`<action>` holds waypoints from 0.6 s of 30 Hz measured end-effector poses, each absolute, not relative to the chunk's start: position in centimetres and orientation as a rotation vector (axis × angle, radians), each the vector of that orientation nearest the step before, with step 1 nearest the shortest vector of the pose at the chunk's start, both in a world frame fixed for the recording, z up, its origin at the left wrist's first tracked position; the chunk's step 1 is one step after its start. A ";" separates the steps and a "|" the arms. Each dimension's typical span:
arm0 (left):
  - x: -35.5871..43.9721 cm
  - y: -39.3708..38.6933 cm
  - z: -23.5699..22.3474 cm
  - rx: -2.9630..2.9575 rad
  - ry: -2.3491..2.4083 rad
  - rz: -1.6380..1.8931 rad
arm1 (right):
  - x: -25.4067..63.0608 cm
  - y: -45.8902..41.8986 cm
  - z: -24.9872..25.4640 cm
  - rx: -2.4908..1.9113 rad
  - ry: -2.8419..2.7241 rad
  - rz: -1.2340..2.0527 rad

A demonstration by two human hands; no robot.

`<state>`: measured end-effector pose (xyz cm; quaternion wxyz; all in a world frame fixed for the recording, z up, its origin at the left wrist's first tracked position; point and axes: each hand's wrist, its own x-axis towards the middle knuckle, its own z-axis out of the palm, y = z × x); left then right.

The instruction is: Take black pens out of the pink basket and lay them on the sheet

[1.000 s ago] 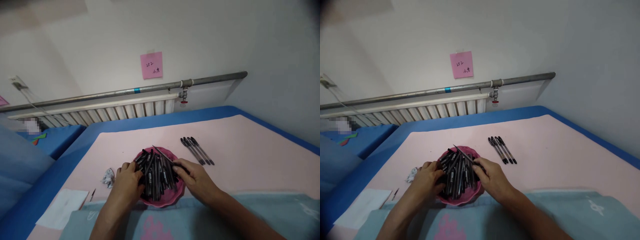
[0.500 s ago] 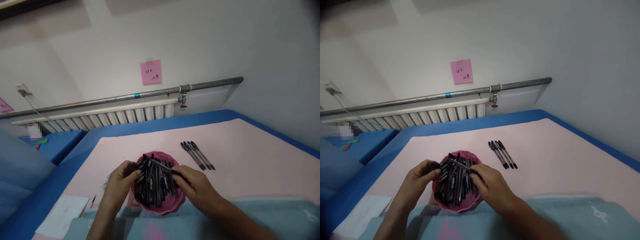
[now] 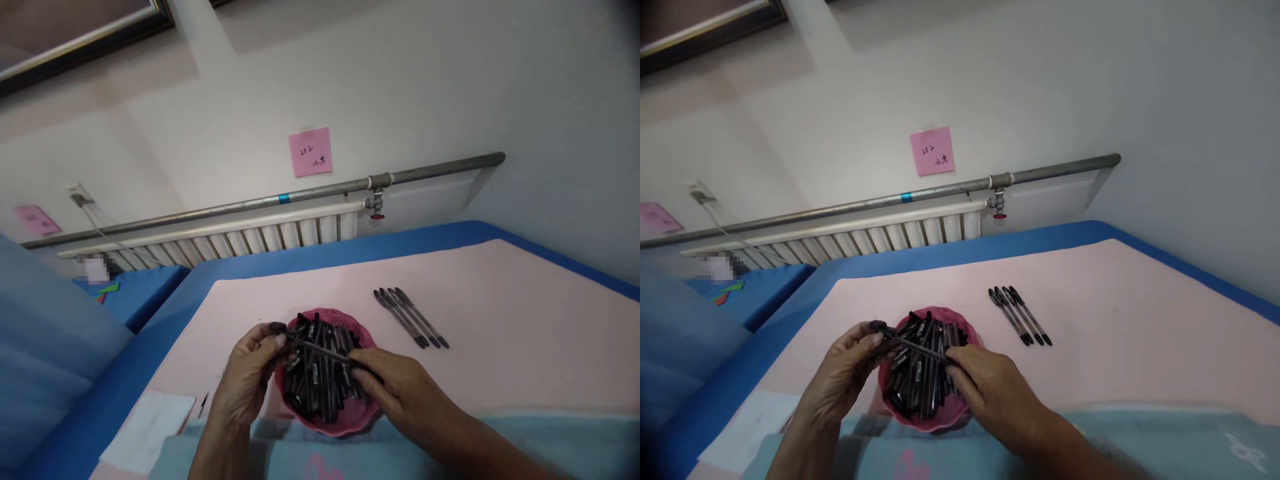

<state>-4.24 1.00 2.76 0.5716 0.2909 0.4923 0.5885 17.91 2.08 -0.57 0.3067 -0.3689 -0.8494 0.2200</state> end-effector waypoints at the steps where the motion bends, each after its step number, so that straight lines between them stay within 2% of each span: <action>1: -4.3 1.0 2.8 0.682 1.152 1.377 | 17.9 2.1 -0.6 -0.972 -2.243 0.580; 18: -4.3 0.9 2.0 0.967 1.174 1.239 | 17.8 1.9 -0.9 -0.969 -2.300 0.480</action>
